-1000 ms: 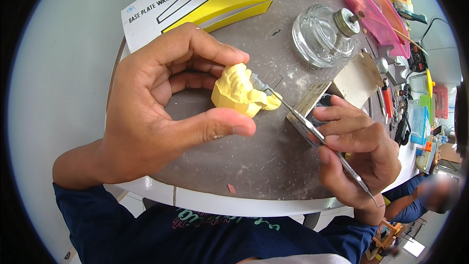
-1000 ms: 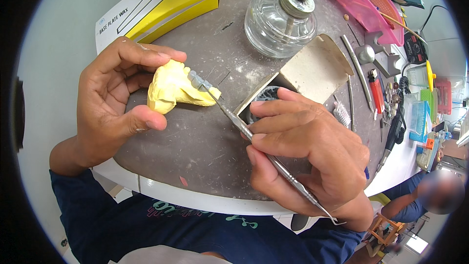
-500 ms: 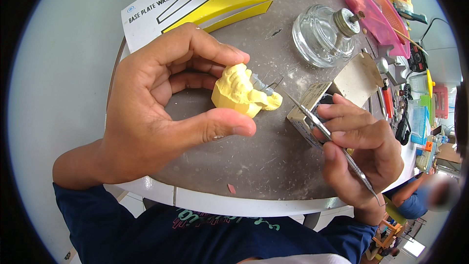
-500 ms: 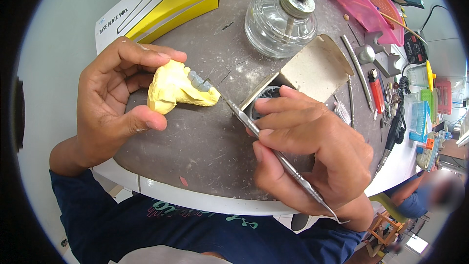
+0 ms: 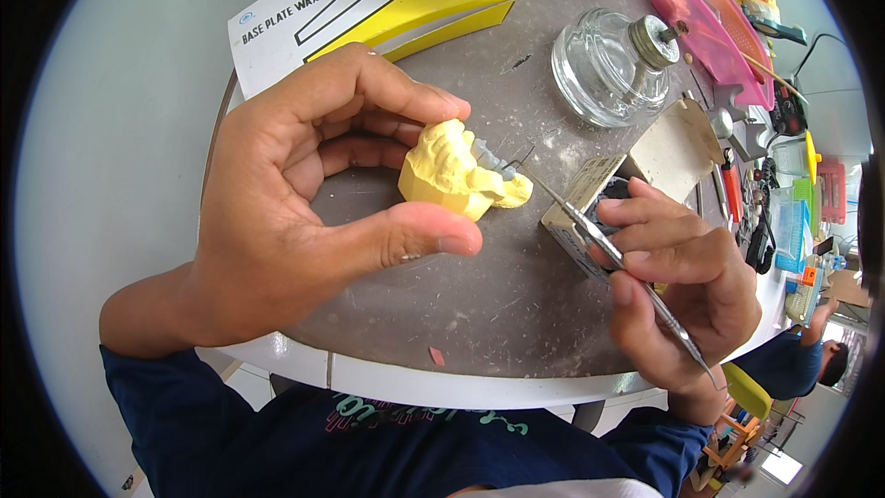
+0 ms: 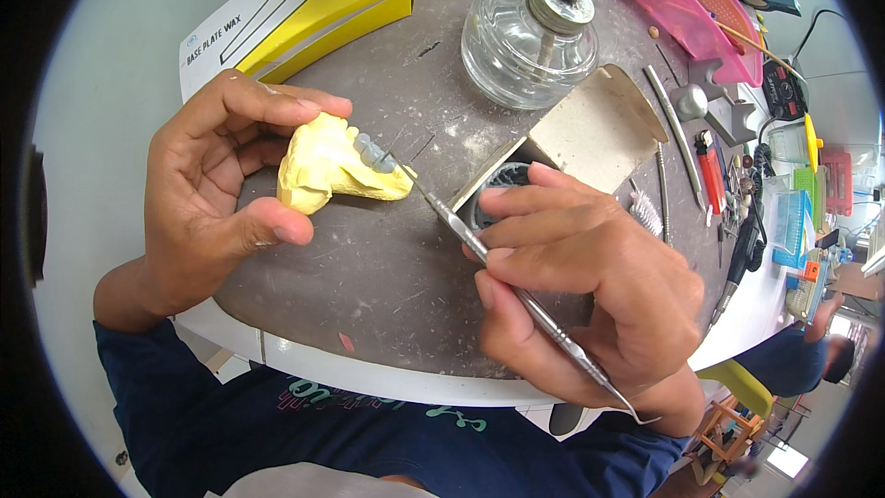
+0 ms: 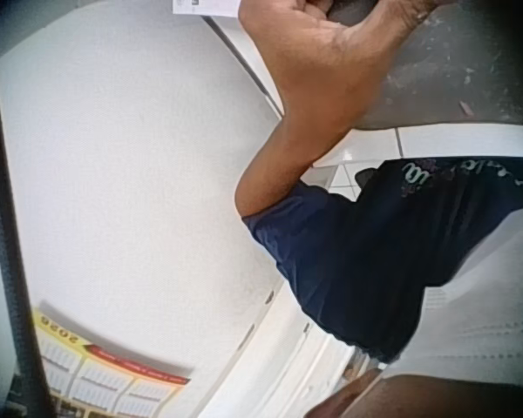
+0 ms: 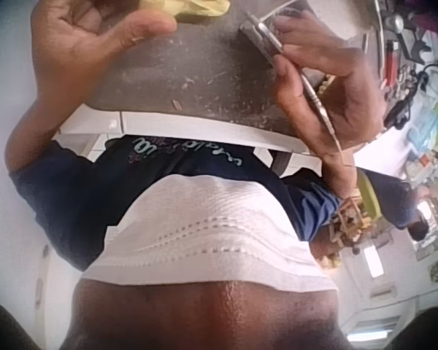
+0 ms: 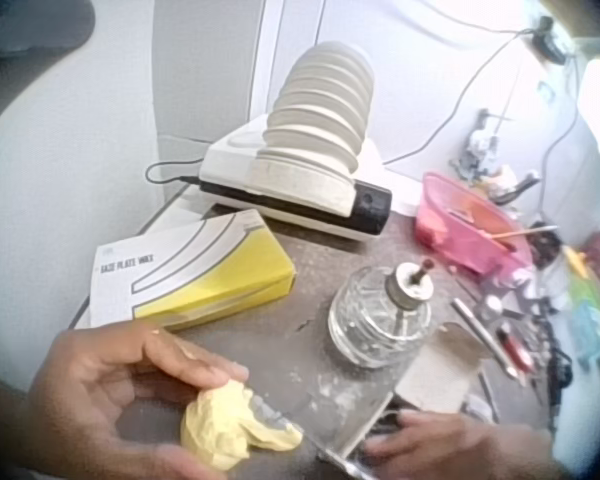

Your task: The person shapes a yellow dental wax model using a metal spatula and a rotary tool. They smooth the surface of the wax, fit it with a gray component, and then use the rotary tool to refine the edges and contours of the model.

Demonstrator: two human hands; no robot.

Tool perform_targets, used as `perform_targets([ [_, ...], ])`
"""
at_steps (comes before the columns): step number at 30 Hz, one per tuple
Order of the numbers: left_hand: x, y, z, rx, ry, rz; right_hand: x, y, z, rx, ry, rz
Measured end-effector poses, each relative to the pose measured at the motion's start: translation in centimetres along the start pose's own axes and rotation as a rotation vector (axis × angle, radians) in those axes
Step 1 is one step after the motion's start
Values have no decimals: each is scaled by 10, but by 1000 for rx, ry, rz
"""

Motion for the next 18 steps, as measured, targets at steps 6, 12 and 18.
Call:
perform_targets([
  [6, 1, 0, 1, -4, 1, 5, -1, 3, 1, -10, -16, -7],
  [12, 3, -1, 1, -30, 29, 57, -1, 1, 0, 26, 8, 17],
  [18, 4, -2, 0, -30, 13, 28, -2, 2, 0, 22, 15, 6],
])
Point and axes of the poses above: each hand's wrist, its own y-axis away from the middle knuckle, its own z-axis out of the back of the hand, x = y × z, the point moved 7 cm from there along -y, towards the middle knuckle, and after that the axes turned 6 degrees about x, right-handed, at the moved point
